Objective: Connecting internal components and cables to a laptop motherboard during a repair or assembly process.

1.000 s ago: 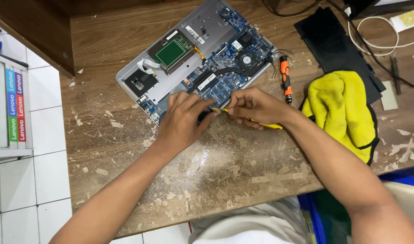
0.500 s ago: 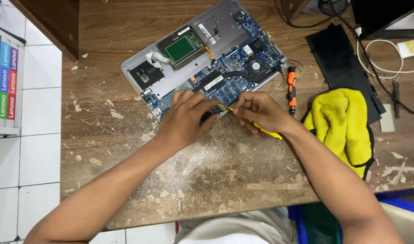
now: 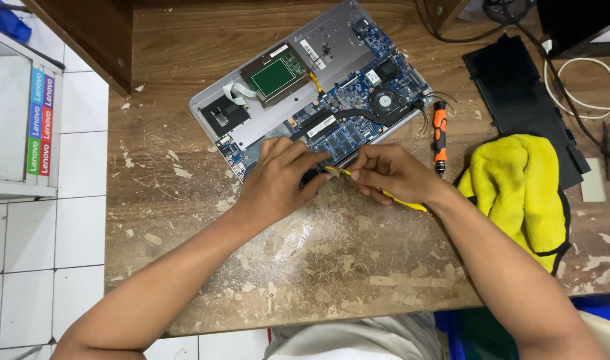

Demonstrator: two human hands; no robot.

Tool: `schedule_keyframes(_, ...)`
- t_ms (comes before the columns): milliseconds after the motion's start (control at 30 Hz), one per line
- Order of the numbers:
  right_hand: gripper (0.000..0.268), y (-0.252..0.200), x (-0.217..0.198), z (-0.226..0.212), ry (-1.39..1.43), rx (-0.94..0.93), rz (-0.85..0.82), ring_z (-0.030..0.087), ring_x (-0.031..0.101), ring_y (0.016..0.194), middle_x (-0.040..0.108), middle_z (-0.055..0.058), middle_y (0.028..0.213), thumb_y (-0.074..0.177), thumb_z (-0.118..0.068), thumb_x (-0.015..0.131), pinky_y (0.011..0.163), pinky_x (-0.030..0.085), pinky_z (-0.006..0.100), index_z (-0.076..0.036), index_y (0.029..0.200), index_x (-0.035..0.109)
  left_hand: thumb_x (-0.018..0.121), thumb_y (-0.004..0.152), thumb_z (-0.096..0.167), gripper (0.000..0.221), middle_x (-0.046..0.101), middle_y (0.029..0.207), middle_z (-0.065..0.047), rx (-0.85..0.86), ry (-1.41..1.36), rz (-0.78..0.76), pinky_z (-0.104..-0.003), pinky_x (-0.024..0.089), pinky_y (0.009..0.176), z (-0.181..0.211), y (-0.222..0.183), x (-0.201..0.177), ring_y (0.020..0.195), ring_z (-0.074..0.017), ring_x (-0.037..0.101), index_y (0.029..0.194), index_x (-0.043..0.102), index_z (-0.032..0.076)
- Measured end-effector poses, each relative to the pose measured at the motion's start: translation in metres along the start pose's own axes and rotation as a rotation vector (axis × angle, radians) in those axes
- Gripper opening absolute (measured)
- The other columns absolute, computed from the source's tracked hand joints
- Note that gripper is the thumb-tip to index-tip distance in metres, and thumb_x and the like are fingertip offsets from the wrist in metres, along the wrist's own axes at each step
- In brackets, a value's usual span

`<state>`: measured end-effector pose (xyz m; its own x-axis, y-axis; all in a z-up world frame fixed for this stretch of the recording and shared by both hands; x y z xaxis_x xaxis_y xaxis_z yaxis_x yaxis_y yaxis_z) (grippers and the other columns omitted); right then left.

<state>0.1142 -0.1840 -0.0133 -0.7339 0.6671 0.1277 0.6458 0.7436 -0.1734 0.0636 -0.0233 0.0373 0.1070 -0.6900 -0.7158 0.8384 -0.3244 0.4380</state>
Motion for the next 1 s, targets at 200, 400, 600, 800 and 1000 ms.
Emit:
schedule_keyframes(200,0.005,-0.001,0.001,-0.002,-0.003,0.012,0.03,0.015,0.051,0.032,0.059,0.017,0.06,0.095,0.005,0.058,0.026,0.046,0.03,0.009,0.096,0.06,0.083,0.085,0.018,0.028,0.062,0.08,-0.005,0.002,-0.001,0.002,-0.04,0.04,0.091,0.0,0.001,0.001,0.083,-0.0229,0.059,0.109,0.074,0.005)
schedule_keyframes(400,0.003,-0.002,-0.002,-0.001,0.041,0.035,0.01,0.016,0.05,0.032,0.058,0.017,0.059,0.094,0.006,0.059,0.025,0.045,0.031,0.008,0.095,0.06,0.082,0.086,0.018,0.028,0.063,0.081,-0.005,-0.016,0.004,-0.023,-0.04,0.04,0.092,0.002,0.001,0.002,0.084,-0.0231,0.059,0.11,0.074,0.005)
schedule_keyframes(600,0.003,-0.002,0.006,-0.01,-0.023,0.024,0.011,0.015,0.05,0.033,0.058,0.016,0.06,0.094,0.006,0.057,0.026,0.046,0.03,0.008,0.095,0.06,0.083,0.085,0.02,0.034,0.063,0.082,-0.005,-0.022,0.0,-0.037,-0.041,0.04,0.092,0.001,0.001,0.003,0.085,-0.0233,0.059,0.114,0.074,0.006)
schedule_keyframes(800,0.003,-0.004,-0.003,-0.007,0.05,0.02,0.02,0.014,0.049,0.032,0.057,0.015,0.06,0.096,0.004,0.058,0.025,0.045,0.029,0.007,0.096,0.059,0.081,0.087,0.021,0.031,0.063,0.082,-0.004,-0.025,0.0,-0.044,-0.041,0.04,0.093,-0.002,0.001,0.006,0.086,-0.0223,0.059,0.114,0.074,0.008)
schedule_keyframes(1000,0.003,-0.003,0.003,-0.011,0.024,0.03,-0.022,0.013,0.049,0.032,0.058,0.015,0.061,0.096,0.004,0.058,0.026,0.044,0.026,0.006,0.093,0.06,0.082,0.087,0.021,0.031,0.063,0.083,-0.004,-0.024,0.018,-0.047,-0.041,0.04,0.092,-0.003,0.002,0.006,0.087,-0.0229,0.06,0.114,0.074,0.008)
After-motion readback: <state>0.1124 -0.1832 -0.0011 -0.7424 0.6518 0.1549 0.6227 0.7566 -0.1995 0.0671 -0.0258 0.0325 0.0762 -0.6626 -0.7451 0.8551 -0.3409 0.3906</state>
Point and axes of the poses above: each hand's wrist, its own y-axis towards the middle knuckle, its own x-axis out of the palm, z = x × y, the point moved 8 cm from there along y, towards the middle knuckle
